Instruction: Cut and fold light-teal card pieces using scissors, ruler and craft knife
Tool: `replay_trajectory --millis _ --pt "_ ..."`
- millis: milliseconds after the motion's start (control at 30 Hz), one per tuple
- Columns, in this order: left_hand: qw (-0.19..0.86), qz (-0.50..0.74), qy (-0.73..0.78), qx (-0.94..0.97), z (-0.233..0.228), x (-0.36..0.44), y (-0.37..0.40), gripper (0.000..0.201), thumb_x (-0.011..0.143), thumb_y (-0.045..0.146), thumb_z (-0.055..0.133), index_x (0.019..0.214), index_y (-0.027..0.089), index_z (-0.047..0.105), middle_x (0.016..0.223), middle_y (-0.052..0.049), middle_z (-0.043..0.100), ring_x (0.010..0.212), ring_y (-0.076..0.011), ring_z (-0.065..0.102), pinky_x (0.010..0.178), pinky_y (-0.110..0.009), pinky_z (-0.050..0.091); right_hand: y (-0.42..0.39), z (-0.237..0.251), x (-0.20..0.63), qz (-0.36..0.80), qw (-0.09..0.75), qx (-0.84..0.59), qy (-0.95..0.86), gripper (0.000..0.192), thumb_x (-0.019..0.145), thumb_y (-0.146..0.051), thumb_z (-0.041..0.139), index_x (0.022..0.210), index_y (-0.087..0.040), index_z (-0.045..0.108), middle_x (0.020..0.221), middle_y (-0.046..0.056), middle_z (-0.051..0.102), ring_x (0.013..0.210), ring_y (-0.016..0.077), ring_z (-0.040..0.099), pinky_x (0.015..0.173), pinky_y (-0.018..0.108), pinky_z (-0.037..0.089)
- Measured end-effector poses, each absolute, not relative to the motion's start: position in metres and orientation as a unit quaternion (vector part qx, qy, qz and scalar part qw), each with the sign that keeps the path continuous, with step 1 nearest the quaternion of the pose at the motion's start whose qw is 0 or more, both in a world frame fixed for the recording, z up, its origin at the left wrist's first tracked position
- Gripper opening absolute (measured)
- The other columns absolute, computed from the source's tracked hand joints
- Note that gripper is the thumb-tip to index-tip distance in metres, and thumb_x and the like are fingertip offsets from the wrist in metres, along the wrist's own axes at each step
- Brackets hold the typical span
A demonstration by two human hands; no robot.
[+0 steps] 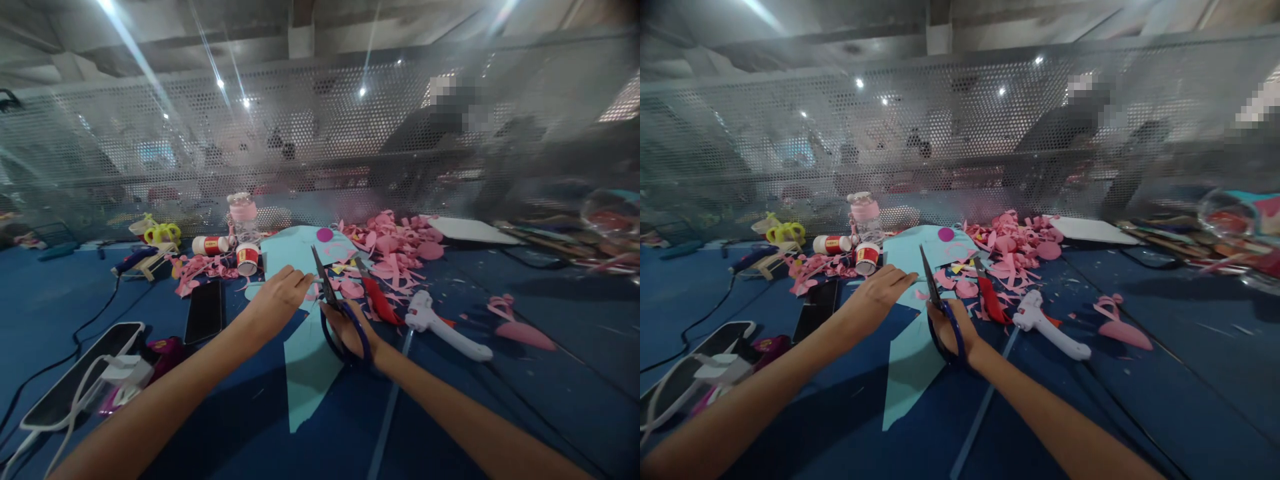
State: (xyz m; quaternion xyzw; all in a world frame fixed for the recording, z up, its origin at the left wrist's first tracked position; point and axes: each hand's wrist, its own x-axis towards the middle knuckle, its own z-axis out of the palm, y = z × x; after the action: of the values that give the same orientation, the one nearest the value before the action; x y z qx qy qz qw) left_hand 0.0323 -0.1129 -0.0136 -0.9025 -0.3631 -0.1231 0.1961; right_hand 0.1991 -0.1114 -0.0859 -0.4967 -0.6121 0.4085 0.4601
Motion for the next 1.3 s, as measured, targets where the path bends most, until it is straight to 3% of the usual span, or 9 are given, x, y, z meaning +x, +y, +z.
replay_trajectory --millis 267,500,733,800,900,967,1167,1300 --pt "0.154 -0.160 -0.404 -0.887 -0.014 0.023 -0.103 0.037 0.079 -0.004 0.041 0.110 0.011 0.055 0.088 -0.008 0.062 0.084 -0.0197 0.056 0.074 -0.033 0.047 -0.111 -0.089 0.203 0.400 0.462 -0.525 -0.593 0.045 0.075 -0.056 0.048 0.049 -0.021 0.036 0.038 -0.006 0.029 0.036 0.0073 0.028 0.034 0.023 0.023" --pt "0.156 -0.221 -0.385 -0.882 -0.016 0.022 -0.101 0.033 0.082 0.001 0.041 0.108 0.013 0.057 0.086 -0.006 0.064 0.080 -0.0176 0.058 0.070 -0.031 0.047 -0.109 -0.084 0.206 0.460 0.478 -0.539 -0.519 0.046 0.062 -0.056 0.063 0.046 -0.022 0.036 0.036 -0.008 0.031 0.033 0.0071 0.031 0.033 0.023 0.026" --pt "0.124 -0.277 -0.382 -0.873 -0.017 0.020 -0.099 0.026 0.089 0.012 0.039 0.106 0.014 0.059 0.085 -0.007 0.066 0.076 -0.0156 0.061 0.066 -0.029 0.048 -0.110 -0.084 0.207 0.480 0.483 -0.505 -0.531 0.043 0.065 -0.055 0.062 0.048 -0.022 0.042 0.032 -0.005 0.041 0.030 0.0139 0.047 0.033 0.026 0.040" --pt "0.116 -0.272 -0.387 -0.873 -0.015 0.020 -0.101 0.031 0.089 0.012 0.038 0.115 0.015 0.054 0.087 -0.007 0.065 0.075 -0.0149 0.061 0.064 -0.027 0.048 -0.111 -0.085 0.207 0.488 0.481 -0.491 -0.538 0.042 0.065 -0.055 0.062 0.049 -0.021 0.045 0.035 -0.003 0.047 0.031 0.0140 0.049 0.034 0.026 0.043" --pt "0.117 -0.225 -0.392 -0.884 -0.013 0.021 -0.105 0.053 0.085 0.003 0.034 0.136 0.019 0.032 0.086 -0.004 0.062 0.069 -0.0129 0.057 0.061 -0.025 0.045 -0.112 -0.085 0.207 0.498 0.484 -0.478 -0.538 0.043 0.064 -0.057 0.063 0.051 -0.019 0.047 0.040 -0.002 0.052 0.032 0.0137 0.051 0.033 0.025 0.044" --pt "0.129 -0.185 -0.396 -0.890 -0.013 0.023 -0.107 0.063 0.082 -0.002 0.031 0.140 0.022 0.023 0.084 -0.002 0.059 0.064 -0.0117 0.055 0.060 -0.024 0.044 -0.114 -0.083 0.206 0.499 0.480 -0.481 -0.538 0.043 0.064 -0.056 0.063 0.052 -0.019 0.047 0.041 -0.002 0.052 0.032 0.0135 0.051 0.033 0.025 0.044" --pt "0.134 -0.150 -0.408 -0.891 -0.014 0.023 -0.106 0.063 0.080 -0.002 0.033 0.137 0.024 0.028 0.092 -0.004 0.059 0.066 -0.0114 0.056 0.057 -0.022 0.042 -0.116 -0.080 0.203 0.499 0.477 -0.501 -0.521 0.043 0.065 -0.057 0.062 0.052 -0.019 0.047 0.040 -0.002 0.051 0.030 0.0124 0.049 0.030 0.024 0.041" --pt "0.047 -0.222 -0.401 -0.888 -0.014 0.025 -0.104 0.045 0.086 0.005 0.036 0.128 0.019 0.040 0.087 -0.005 0.061 0.069 -0.0118 0.060 0.061 -0.023 0.046 -0.116 -0.082 0.204 0.495 0.471 -0.505 -0.528 0.044 0.070 -0.057 0.058 0.051 -0.019 0.048 0.037 -0.001 0.050 0.030 0.0127 0.049 0.031 0.024 0.041"
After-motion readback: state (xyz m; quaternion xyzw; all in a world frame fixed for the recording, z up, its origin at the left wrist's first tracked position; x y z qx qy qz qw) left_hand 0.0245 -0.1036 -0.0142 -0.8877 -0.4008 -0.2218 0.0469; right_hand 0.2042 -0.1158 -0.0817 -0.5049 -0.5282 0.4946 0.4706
